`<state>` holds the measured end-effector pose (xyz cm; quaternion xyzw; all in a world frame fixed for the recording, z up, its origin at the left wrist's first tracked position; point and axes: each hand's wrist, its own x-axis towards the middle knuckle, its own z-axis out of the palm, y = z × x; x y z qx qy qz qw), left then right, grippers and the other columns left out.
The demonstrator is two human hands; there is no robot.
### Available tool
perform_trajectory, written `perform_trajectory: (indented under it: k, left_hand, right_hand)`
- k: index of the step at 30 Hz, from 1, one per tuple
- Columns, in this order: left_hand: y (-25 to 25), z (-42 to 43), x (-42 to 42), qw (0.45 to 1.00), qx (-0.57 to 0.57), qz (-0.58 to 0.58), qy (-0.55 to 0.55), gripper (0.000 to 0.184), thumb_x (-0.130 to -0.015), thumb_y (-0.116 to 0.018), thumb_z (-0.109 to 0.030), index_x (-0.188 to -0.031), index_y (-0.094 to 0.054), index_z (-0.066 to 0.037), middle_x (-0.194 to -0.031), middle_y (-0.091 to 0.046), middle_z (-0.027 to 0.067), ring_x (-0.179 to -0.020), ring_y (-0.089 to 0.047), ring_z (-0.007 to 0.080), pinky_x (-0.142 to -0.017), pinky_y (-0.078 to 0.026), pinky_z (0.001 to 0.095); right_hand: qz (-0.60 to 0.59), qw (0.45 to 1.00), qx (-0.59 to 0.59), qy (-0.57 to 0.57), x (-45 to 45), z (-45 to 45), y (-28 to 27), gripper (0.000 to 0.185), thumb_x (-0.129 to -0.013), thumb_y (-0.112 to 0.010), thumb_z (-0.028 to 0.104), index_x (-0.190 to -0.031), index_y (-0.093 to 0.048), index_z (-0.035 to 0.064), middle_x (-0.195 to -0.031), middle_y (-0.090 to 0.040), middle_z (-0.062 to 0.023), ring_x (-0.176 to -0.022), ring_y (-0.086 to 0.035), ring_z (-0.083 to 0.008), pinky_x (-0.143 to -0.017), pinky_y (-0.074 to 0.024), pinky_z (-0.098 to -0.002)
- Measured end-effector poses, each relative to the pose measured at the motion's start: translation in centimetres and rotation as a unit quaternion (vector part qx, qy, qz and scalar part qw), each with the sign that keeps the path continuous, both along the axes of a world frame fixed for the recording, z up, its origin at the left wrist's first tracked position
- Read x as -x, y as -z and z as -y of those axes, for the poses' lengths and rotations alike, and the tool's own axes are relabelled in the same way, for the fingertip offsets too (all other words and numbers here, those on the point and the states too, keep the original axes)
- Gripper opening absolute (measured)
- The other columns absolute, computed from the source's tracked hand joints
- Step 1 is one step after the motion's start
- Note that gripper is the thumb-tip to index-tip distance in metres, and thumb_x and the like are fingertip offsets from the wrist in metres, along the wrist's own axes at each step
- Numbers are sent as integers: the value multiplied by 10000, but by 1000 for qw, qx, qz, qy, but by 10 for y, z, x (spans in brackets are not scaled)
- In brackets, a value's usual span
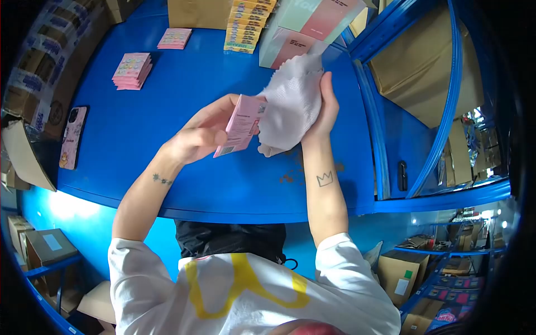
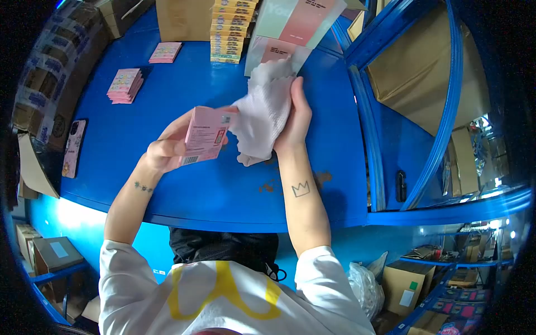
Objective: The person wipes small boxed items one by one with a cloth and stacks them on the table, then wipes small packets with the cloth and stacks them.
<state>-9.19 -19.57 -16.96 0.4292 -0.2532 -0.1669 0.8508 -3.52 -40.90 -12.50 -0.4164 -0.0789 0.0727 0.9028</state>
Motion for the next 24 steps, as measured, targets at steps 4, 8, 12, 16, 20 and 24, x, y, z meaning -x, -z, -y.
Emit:
perform_trajectory:
  k: [4,8,12,16,20,24]
  left_hand:
    - [-13,5,0,992,-82,38,-85,1002,-533,-787,-429,-1393,-418,-69,-1376,-449,214,-1235,-470,387,-986,-429,483]
    - [-24,2,5,982,-178,42,48,1036,-496,-795,-434,-1383,-419,-54,-1330,-472,191,-1196,-477,382,-967,-437,447]
    - [-15,-2,2,992,-109,44,44,1036,-492,-787,-415,-1386,-410,-52,-1306,-480,185,-1170,-484,368,-947,-442,434]
    - [-25,-14,3,998,-42,9,36,1101,-466,-774,-405,-1428,-367,-54,-1337,-472,188,-1140,-503,352,-916,-451,426]
    - [-36,-21,4,995,91,17,43,1096,-487,-755,-396,-1450,-362,-54,-1375,-442,197,-1224,-469,366,-951,-453,466]
    - [-28,-5,7,974,171,56,141,1195,-461,-756,-464,-1482,-304,-38,-1442,-390,209,-1263,-439,393,-992,-425,485]
  right_hand:
    - [-11,992,121,19,2,-5,3,525,-990,-404,528,-1243,-563,97,-1105,-650,-82,-941,-641,-190,-735,-497,-279]
    - [-29,976,207,-66,-11,2,16,559,-988,-394,544,-1264,-552,84,-1145,-641,-101,-968,-633,-210,-760,-482,-300]
    - [-58,941,332,12,-10,-3,7,540,-992,-396,512,-1292,-537,85,-1200,-624,-122,-1000,-626,-236,-782,-483,-328]
    - [-34,981,170,-83,-13,-5,14,542,-985,-415,499,-1317,-522,84,-1243,-607,-131,-1041,-621,-256,-801,-503,-346]
    - [-41,973,-130,-188,-2,-22,20,471,-986,-383,353,-1367,-486,95,-1300,-575,-156,-1072,-611,-291,-839,-496,-379]
    - [91,948,259,-160,17,-37,54,515,-985,-371,344,-1451,-383,124,-1351,-534,-160,-1197,-551,-306,-893,-494,-394]
